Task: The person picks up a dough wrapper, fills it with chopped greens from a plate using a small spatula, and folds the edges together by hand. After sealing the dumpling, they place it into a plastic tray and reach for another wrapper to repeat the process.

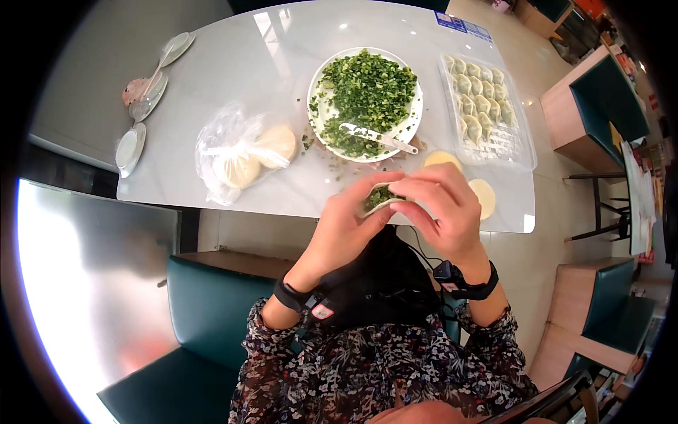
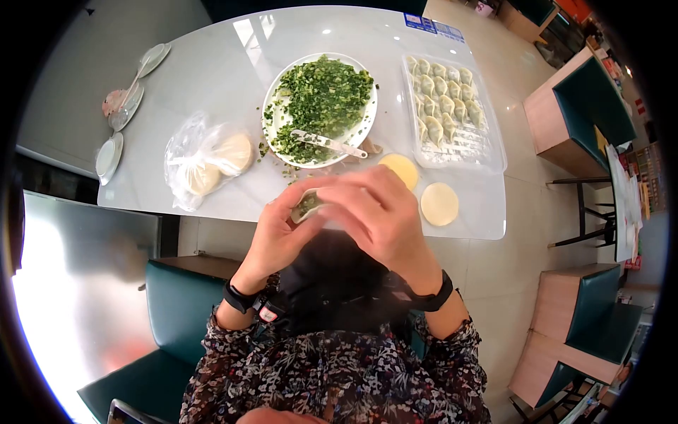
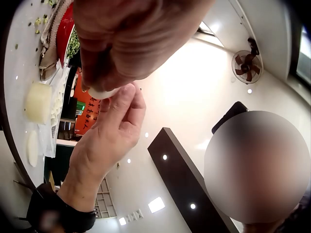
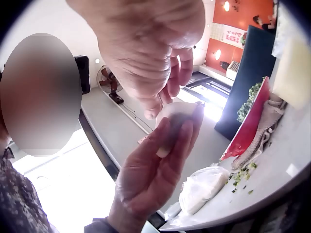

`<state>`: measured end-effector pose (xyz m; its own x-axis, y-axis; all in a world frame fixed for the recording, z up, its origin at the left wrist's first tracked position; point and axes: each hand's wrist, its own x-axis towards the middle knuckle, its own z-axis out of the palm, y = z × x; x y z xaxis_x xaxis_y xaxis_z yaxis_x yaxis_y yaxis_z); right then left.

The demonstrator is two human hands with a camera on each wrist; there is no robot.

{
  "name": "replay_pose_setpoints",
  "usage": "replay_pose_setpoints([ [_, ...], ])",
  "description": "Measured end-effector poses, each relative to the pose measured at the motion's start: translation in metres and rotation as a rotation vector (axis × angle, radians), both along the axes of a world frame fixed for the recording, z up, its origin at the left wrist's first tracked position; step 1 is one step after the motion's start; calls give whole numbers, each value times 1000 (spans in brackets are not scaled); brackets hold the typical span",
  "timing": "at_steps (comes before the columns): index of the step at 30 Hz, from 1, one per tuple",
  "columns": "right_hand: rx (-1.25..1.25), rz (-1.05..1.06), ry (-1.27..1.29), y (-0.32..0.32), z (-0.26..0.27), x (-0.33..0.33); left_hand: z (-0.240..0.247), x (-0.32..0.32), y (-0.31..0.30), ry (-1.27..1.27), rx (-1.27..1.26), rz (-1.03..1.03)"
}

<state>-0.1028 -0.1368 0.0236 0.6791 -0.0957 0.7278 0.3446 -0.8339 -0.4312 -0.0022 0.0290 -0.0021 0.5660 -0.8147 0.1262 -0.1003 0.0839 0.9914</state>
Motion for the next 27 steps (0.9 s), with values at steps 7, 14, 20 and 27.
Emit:
replay_pose_setpoints([
  [7,477,8,298,-19,-6,-28,-2,-2,-5,40,-115,-15],
  [14,677,127,262,-20,-22,-28,-9,-8,-15,216,-255,-111],
  [20,345,-60,85,-13,-21,-29,-3,-10,-16,187,-152,-86],
  [27,342,-77,90,-12,-9,-29,-5,-10,-15,107,-91,-41],
])
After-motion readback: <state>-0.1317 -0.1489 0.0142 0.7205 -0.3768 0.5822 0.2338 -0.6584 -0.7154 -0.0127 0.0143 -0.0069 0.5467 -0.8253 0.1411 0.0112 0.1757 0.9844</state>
